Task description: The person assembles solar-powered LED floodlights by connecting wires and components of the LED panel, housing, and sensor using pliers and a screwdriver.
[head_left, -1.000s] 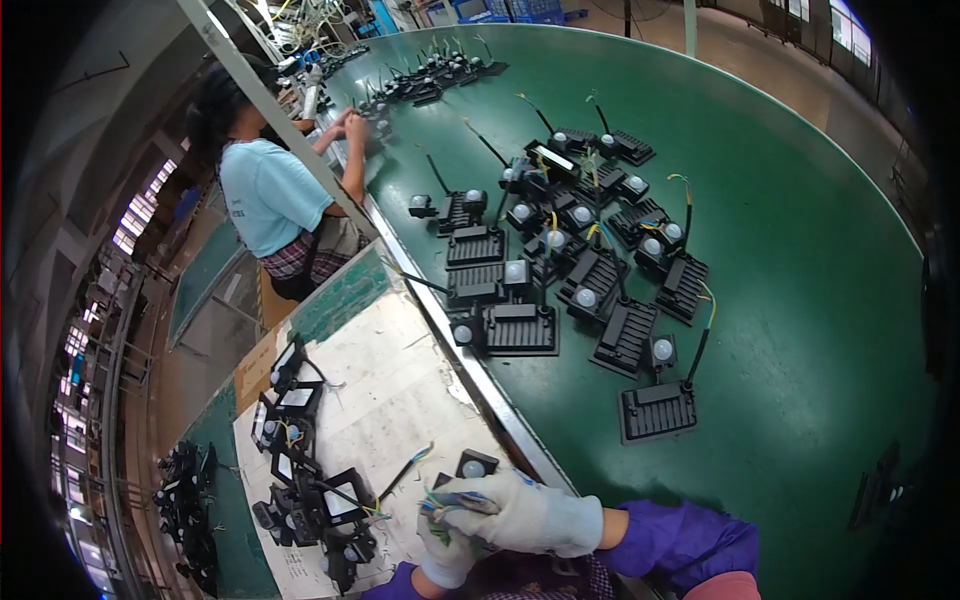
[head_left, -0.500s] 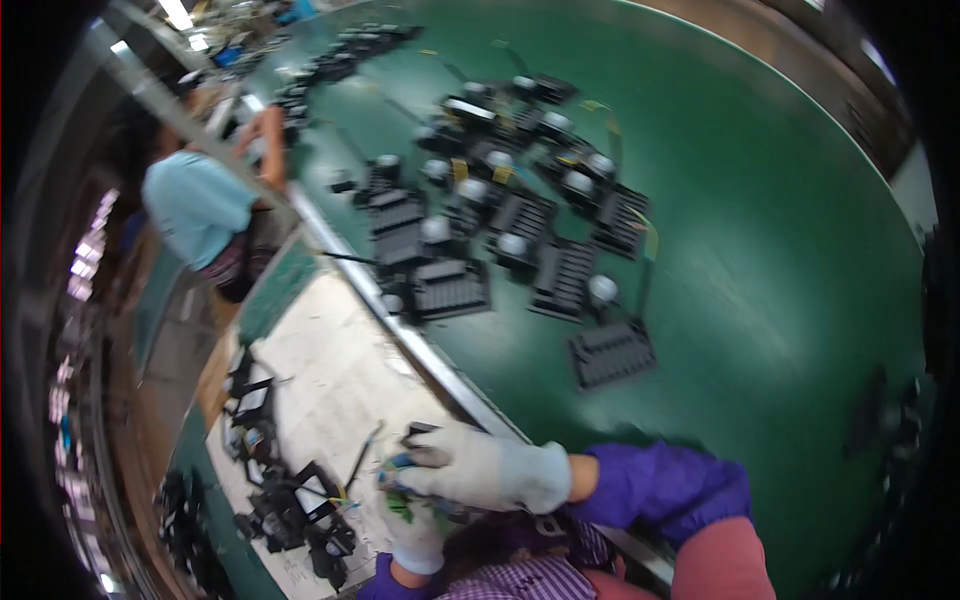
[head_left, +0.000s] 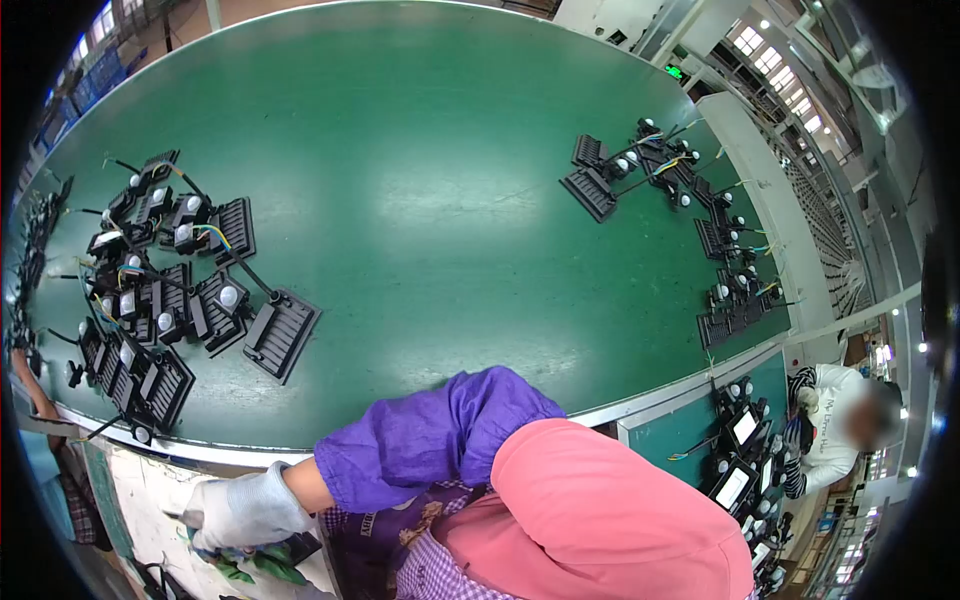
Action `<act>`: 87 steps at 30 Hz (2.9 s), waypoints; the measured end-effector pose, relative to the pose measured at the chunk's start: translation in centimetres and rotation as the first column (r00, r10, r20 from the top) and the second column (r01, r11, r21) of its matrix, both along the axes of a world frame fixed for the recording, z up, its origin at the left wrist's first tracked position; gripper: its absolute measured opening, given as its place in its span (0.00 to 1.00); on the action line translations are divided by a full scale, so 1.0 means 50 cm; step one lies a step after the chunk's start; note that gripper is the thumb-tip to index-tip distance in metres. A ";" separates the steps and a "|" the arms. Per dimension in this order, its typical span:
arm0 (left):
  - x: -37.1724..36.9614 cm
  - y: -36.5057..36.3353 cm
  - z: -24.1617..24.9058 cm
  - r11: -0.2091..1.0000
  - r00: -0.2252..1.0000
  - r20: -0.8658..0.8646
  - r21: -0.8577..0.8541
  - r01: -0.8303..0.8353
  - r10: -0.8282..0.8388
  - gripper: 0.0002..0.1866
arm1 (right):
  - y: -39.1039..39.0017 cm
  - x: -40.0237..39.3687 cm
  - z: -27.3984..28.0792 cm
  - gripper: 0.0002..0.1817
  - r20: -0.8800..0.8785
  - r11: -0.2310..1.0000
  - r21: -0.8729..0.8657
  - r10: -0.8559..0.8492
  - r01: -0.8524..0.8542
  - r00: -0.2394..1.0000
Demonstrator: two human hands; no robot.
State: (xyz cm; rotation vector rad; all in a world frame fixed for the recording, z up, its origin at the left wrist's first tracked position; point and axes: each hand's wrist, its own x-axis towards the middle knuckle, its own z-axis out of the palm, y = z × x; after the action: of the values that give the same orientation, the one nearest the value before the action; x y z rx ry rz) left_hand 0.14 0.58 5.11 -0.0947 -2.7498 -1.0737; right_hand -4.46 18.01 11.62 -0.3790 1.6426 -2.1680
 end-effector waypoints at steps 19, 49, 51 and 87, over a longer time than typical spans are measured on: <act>0.016 0.024 -0.022 0.900 0.999 -0.042 0.437 0.004 0.016 0.25 | -0.002 0.113 0.077 0.11 0.160 0.951 0.019 -0.306 0.307 0.939; 0.016 0.058 0.014 0.843 0.918 -0.141 0.364 0.396 -0.370 0.18 | 0.003 0.058 0.108 0.08 0.469 0.958 0.205 -0.276 0.201 0.839; 0.002 0.063 0.022 0.844 0.921 -0.170 0.368 0.389 -0.351 0.24 | 0.007 0.043 0.106 0.09 0.314 0.947 0.247 -0.279 0.206 0.908; 0.190 -0.091 -0.037 0.738 0.958 -0.185 0.674 -0.037 0.217 0.13 | -0.318 -0.086 -0.042 0.13 0.219 0.723 0.545 0.366 -0.424 0.905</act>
State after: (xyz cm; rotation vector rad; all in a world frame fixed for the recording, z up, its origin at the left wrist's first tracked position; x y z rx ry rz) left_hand 9.65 -3.95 3.27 0.0596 -1.9634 -1.7880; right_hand -8.78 2.11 9.51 -0.3849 1.8616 -1.2638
